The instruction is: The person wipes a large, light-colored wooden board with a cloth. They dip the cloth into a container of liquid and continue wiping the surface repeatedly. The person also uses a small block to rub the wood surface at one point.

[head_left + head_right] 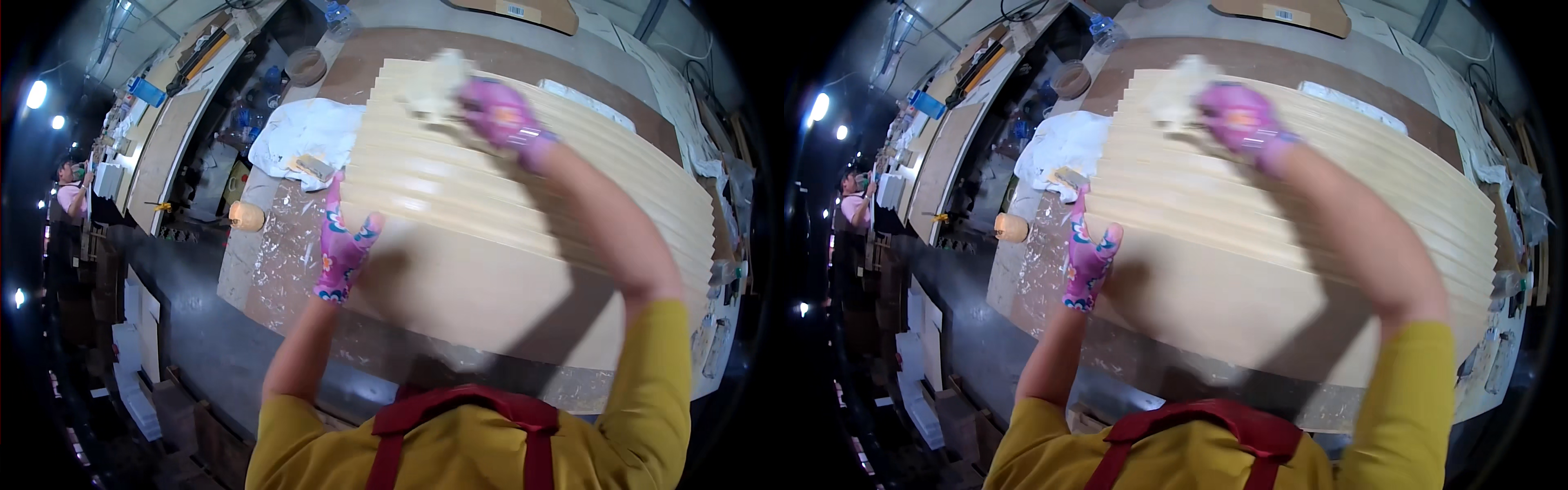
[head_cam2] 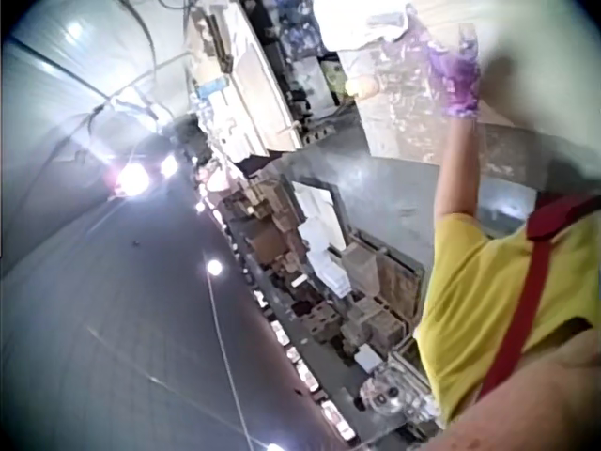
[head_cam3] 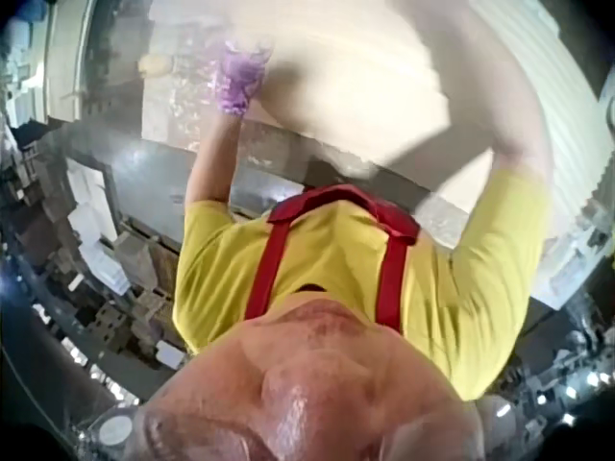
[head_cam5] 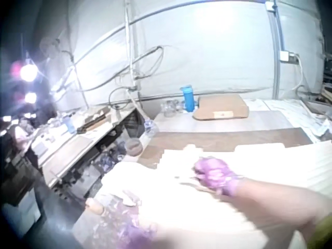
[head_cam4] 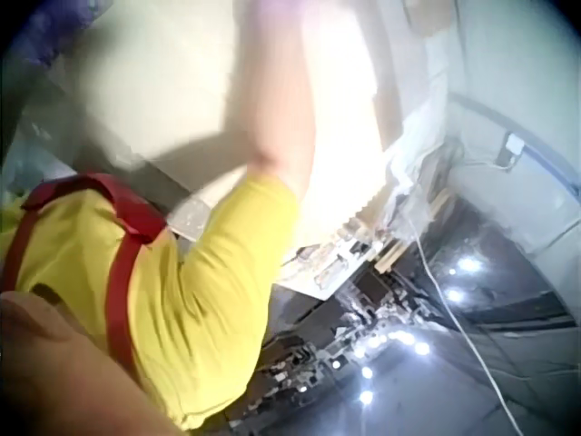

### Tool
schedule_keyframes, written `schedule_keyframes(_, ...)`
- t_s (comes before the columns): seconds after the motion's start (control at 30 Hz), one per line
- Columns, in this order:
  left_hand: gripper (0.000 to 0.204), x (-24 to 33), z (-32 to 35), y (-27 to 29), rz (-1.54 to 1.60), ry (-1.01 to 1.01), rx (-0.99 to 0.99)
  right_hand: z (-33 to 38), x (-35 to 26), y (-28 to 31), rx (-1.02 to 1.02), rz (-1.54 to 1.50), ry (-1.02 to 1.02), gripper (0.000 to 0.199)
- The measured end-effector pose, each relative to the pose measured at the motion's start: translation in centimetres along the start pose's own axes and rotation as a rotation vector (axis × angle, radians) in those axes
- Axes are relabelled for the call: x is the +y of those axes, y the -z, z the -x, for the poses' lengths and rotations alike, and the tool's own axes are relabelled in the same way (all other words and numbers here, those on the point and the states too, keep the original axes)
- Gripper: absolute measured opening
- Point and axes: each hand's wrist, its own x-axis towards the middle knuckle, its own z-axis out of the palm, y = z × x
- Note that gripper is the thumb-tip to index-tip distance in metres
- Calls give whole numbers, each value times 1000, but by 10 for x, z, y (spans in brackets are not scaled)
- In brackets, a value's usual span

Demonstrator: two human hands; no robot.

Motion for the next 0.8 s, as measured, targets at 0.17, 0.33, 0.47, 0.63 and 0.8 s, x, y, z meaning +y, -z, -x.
schedule_keyframes(0.17,81,9,-11,-8,-111,-49,-40,-98,-59,-84,159,279,104,15)
schedule_keyframes(0.33,67,4,-3,-7,-222,41,46,-42,-33,-37,108,266,113,16)
schedule_keyframes(0.47,62,-33,1,7,-184,-53,73,81,71,56,174,271,133,18)
schedule_keyframes(0.63,60,-44,-6,5,-149,-70,48,327,237,225,443,871,297,21)
schedule_keyframes(0.8,56,-56,-4,24,-214,-8,93,416,255,347,431,718,-807,26)
